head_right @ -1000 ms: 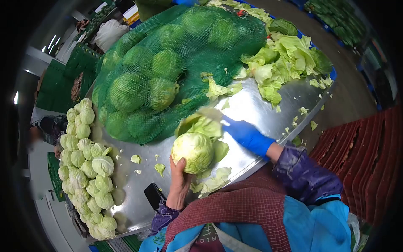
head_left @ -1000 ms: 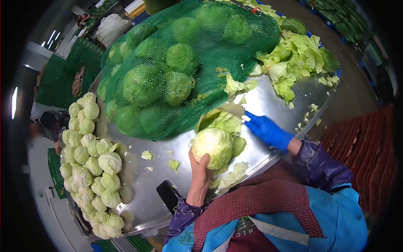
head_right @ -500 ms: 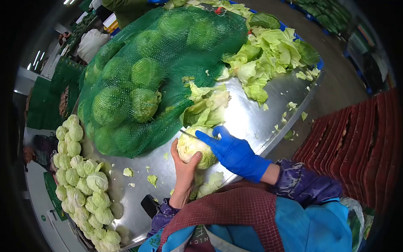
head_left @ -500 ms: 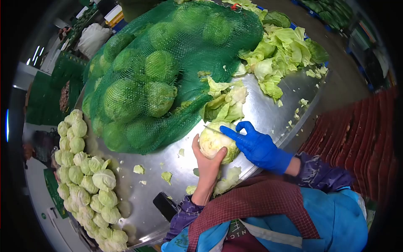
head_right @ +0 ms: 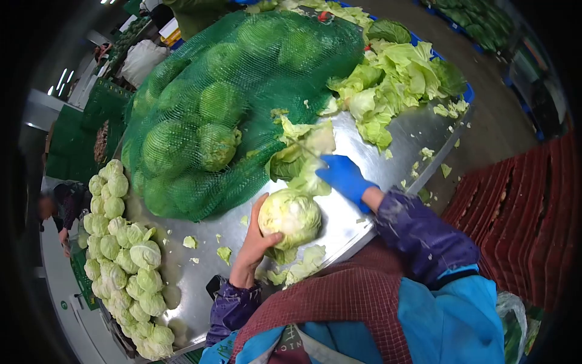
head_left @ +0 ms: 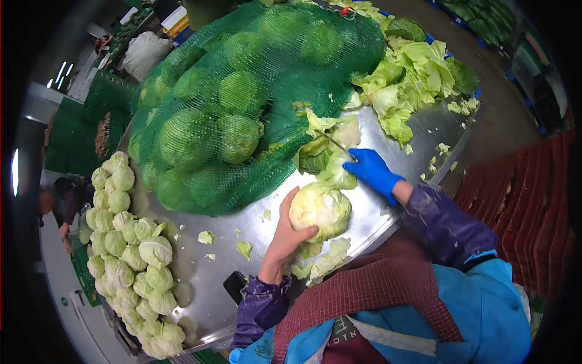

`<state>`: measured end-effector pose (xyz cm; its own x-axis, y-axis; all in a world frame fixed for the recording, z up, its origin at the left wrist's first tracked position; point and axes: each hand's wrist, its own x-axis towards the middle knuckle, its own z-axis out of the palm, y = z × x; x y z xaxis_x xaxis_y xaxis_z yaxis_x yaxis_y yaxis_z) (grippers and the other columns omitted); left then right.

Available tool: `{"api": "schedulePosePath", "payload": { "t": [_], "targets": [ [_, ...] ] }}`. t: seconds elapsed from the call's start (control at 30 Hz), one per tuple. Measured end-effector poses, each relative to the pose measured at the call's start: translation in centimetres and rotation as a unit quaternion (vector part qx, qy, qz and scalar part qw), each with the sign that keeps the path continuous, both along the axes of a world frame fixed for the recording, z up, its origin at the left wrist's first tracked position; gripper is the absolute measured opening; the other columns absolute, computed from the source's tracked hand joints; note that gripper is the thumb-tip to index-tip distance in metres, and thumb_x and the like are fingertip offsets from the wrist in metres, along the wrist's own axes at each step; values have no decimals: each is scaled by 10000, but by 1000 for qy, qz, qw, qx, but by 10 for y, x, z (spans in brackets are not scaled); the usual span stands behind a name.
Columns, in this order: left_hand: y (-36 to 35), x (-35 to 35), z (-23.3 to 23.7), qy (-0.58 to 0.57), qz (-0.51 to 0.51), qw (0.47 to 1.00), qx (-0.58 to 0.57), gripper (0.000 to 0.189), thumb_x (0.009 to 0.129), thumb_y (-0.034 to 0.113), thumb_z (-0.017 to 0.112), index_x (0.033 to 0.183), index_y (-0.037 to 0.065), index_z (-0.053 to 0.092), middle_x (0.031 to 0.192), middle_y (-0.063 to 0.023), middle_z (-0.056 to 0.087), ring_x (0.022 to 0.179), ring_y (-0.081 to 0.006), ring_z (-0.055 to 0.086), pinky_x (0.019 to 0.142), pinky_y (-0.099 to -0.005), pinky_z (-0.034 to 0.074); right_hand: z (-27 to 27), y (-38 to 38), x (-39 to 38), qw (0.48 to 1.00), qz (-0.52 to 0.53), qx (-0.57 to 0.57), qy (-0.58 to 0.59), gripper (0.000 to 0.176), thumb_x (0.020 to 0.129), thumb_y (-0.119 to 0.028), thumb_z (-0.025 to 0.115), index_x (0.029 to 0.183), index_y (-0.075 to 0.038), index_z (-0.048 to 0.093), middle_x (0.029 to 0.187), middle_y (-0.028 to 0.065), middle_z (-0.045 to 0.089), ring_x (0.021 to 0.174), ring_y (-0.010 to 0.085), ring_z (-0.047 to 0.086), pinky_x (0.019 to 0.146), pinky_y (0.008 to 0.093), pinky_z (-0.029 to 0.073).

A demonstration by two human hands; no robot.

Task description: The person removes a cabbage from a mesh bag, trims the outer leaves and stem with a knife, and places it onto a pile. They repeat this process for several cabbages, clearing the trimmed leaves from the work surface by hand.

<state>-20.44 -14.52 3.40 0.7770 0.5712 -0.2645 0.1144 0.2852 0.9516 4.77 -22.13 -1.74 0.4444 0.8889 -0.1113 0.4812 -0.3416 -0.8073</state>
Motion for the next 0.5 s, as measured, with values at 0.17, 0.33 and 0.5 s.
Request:
{"api": "schedulePosePath", "payload": {
  "t": [0.17,0.33,0.5],
  "targets": [
    [-15,-11,13,15,158,983,-88,819,709,57,686,1388,59,229,1337,-174,357,1205,-289,437,976,-378,424,25,-20,-16,989,-27,27,140,420,796,-293,645,1078,16,606,862,170,662,770,200,638,710,315,492],
    [-28,-1,-4,185,118,919,328,918,626,233,795,1348,4,277,1285,-202,358,1178,-325,414,1006,-413,358,30,-31,-6,999,31,-33,-20,359,800,-296,613,1025,-17,629,857,178,658,770,293,643,712,355,508],
    [-26,5,-6,142,124,945,269,968,592,274,823,1336,-28,282,1242,-208,381,1156,-323,419,994,-398,356,85,-31,-15,984,108,-14,-144,498,906,-284,450,1393,-254,353,1290,165,478,964,312,617,756,376,523]
  ]
}}
